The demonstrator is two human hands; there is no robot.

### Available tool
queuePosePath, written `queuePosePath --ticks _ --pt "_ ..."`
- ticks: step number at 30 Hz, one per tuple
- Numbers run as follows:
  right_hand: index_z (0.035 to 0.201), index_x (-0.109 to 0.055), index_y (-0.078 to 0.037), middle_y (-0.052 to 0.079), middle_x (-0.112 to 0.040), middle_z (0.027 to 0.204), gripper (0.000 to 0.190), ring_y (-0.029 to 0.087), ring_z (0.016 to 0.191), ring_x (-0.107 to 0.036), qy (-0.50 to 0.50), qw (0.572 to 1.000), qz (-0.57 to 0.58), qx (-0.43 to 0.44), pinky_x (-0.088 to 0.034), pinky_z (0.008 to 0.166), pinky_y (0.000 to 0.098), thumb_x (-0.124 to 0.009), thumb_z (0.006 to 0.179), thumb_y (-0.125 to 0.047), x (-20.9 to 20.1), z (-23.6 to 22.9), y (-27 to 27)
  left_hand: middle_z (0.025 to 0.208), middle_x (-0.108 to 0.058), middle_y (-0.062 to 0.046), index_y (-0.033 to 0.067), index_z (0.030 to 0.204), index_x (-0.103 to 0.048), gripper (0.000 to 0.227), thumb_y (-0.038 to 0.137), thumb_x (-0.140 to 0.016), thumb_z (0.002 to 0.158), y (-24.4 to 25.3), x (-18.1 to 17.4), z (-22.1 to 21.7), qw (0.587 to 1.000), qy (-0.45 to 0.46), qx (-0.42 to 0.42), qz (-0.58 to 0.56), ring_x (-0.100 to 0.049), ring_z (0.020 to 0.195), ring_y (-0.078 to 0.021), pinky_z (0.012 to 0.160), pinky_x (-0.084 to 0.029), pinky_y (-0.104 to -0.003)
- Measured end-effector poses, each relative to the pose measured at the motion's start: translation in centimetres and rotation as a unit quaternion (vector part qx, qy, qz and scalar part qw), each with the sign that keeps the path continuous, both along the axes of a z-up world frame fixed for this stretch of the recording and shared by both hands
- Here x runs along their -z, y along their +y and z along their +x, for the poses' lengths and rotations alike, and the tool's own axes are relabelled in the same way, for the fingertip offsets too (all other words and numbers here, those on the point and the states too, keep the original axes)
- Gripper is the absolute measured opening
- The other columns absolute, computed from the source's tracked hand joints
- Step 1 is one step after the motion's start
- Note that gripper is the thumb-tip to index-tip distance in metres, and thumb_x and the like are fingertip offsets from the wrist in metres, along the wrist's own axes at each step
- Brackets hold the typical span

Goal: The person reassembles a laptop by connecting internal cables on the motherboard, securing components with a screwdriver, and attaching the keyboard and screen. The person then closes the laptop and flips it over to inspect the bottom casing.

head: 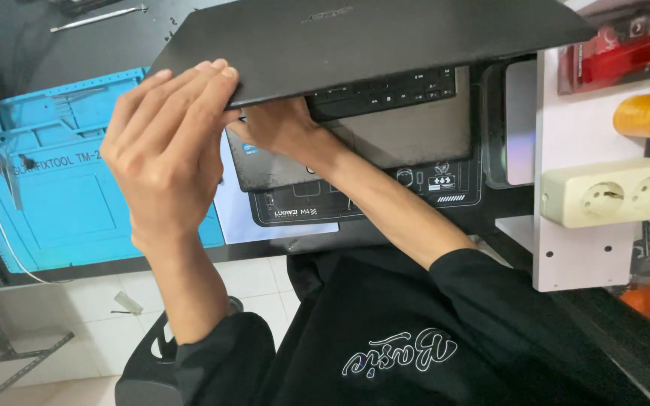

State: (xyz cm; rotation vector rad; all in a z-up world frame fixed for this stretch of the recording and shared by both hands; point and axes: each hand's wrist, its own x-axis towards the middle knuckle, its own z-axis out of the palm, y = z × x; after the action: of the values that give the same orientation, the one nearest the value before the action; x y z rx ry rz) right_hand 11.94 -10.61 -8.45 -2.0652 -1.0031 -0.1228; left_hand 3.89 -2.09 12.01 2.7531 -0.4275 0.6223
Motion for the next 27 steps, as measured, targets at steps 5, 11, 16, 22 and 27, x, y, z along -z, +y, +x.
queuePosePath --ticks 5,11,16,22,27 --pt "0.098 -0.072 -0.009 0.011 -0.074 0.092 0.024 0.035 0.087 -0.071 0.066 0.997 0.013 -0.025 -0.054 0.077 0.0485 -0.072 0.089 -0.032 1.6 -0.1 0.8 0.121 -0.075 -0.010 0.0017 0.121 -0.073 0.020 0.001 -0.073 0.102 -0.8 0.8 -0.4 1.000 -0.024 -0.016 0.001 -0.073 0.117 -0.0251 0.102 -0.055 -0.038" --pt "0.097 -0.071 -0.012 0.008 -0.074 0.096 0.025 0.029 0.091 -0.070 0.085 0.993 -0.051 -0.061 -0.054 0.081 0.0454 -0.071 0.092 -0.036 2.5 -0.5 0.0 0.117 -0.075 -0.012 0.0004 0.118 -0.074 0.018 0.002 -0.074 0.100 -1.3 1.8 -1.1 0.998 -0.054 -0.014 0.010 -0.073 0.114 -0.0255 0.099 -0.056 -0.038" --pt "0.111 -0.066 -0.008 0.010 -0.072 0.108 0.029 0.026 0.102 -0.069 0.224 0.965 0.102 -0.094 -0.056 0.089 0.0424 -0.071 0.093 -0.031 0.4 -2.3 -3.2 0.121 -0.076 -0.012 0.0012 0.121 -0.076 0.016 0.006 -0.071 0.107 -1.9 3.9 -3.0 0.999 -0.042 -0.032 0.001 -0.074 0.119 -0.0253 0.102 -0.056 -0.037" --pt "0.113 -0.066 -0.009 0.010 -0.072 0.110 0.029 0.026 0.103 -0.068 0.222 0.969 0.036 -0.107 -0.056 0.091 0.0418 -0.069 0.096 -0.031 1.2 -3.8 -4.2 0.116 -0.078 -0.011 0.0032 0.114 -0.077 0.013 0.008 -0.072 0.104 -2.9 6.9 -5.0 0.997 -0.043 -0.059 -0.013 -0.074 0.115 -0.0242 0.098 -0.056 -0.037" --pt "0.116 -0.066 -0.010 0.010 -0.071 0.111 0.028 0.026 0.105 -0.068 0.214 0.970 -0.018 -0.116 -0.055 0.093 0.0413 -0.067 0.098 -0.032 2.4 -4.7 -4.6 0.116 -0.078 -0.011 0.0031 0.114 -0.077 0.017 0.015 -0.073 0.103 -3.2 9.0 -6.0 0.996 -0.053 -0.064 -0.020 -0.074 0.115 -0.0244 0.098 -0.055 -0.037"
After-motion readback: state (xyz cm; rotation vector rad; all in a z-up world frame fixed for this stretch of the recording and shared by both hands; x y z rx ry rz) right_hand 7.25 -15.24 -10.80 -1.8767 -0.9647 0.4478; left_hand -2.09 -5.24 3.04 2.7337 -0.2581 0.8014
